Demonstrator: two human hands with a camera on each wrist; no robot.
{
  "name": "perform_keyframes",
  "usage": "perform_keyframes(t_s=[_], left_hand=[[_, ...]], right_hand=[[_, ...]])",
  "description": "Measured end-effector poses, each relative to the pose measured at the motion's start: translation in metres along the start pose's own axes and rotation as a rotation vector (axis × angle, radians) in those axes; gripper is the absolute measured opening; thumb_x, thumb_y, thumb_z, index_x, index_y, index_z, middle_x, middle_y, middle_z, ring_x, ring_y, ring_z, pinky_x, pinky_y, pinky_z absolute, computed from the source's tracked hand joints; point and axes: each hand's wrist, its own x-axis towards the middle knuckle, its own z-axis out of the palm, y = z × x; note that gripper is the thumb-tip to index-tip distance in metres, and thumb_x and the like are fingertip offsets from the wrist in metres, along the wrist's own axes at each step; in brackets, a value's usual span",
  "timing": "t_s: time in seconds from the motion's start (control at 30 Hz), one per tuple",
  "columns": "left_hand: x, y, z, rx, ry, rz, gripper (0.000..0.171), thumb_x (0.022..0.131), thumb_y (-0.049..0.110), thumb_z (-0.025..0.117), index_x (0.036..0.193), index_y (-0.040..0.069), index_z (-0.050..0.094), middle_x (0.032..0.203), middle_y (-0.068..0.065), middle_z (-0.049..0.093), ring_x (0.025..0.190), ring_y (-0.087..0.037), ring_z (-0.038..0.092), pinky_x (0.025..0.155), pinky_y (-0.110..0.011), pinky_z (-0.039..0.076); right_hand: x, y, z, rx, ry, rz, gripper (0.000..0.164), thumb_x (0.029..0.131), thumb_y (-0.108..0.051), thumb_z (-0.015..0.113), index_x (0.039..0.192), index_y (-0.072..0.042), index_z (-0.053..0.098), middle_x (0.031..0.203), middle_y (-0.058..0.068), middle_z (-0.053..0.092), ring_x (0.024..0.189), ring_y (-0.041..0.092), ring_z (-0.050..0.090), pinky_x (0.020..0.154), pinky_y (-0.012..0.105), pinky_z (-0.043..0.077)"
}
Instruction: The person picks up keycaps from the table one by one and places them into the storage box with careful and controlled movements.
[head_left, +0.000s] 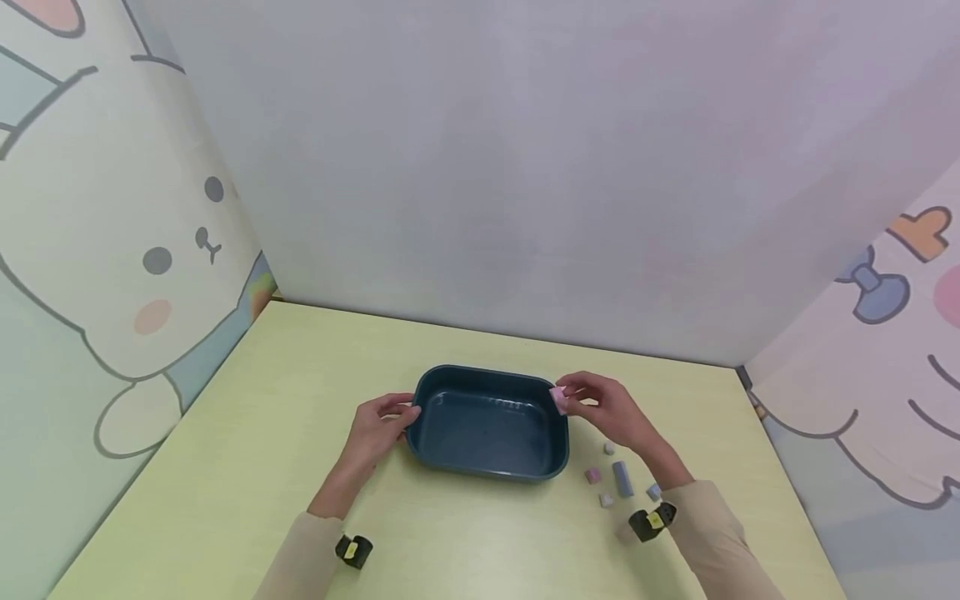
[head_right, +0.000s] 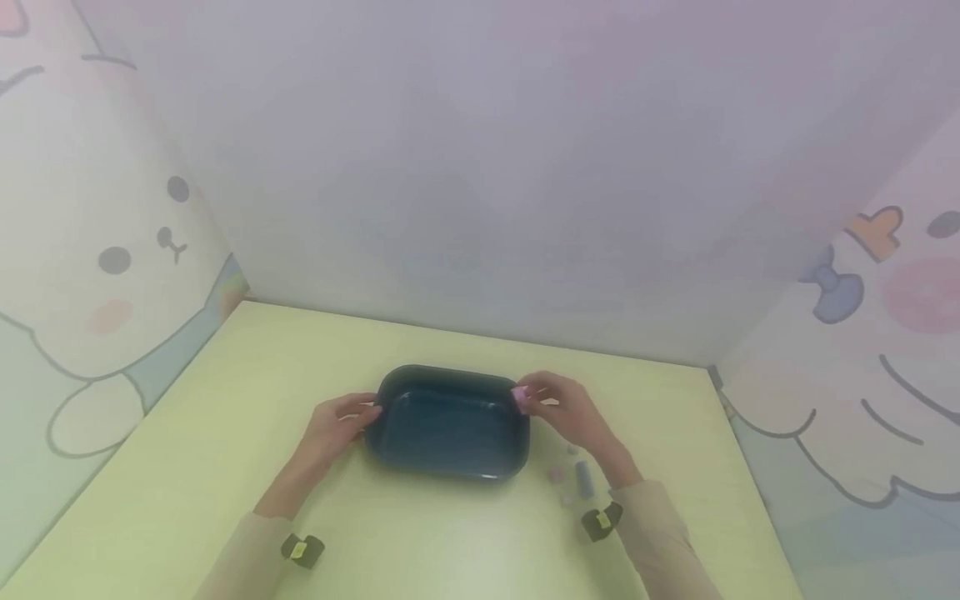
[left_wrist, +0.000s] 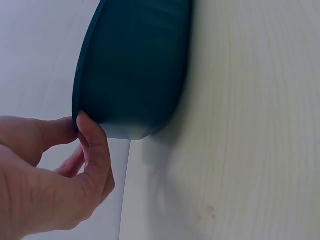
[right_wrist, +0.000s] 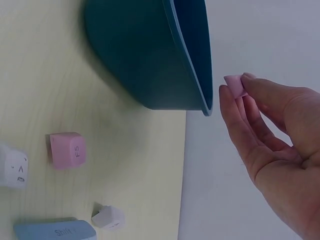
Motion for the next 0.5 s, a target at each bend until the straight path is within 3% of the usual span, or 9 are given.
perform_keyframes(t_s=[0.2,0.5], left_hand=[[0.002,-0.002,-0.001,0.012,-0.004,-0.008,0.033,0.098,0.013,0.071,0.128,-0.001,0.068,0.108,-0.018,0.069,0.091,-0.033,0.069,0.071,-0.029,0.056],[0.001,-0.001,-0.002,0.014,-0.007,-0.006,0.032,0.098,0.012,0.071,0.127,-0.002,0.068,0.107,-0.019,0.069,0.091,-0.033,0.069,0.07,-0.029,0.056]], right_hand=[[0.006,-0.003,0.008,-0.014,-0.021,-0.029,0.023,0.098,-0.02,0.073,0.119,-0.013,0.071,0.105,0.0,0.073,0.098,0.018,0.069,0.086,0.03,0.058],[0.014,-0.009,0.018,0.021,-0.112,0.001,0.027,0.097,-0.011,0.073,0.124,-0.008,0.069,0.105,0.003,0.071,0.096,0.02,0.069,0.082,0.028,0.059]])
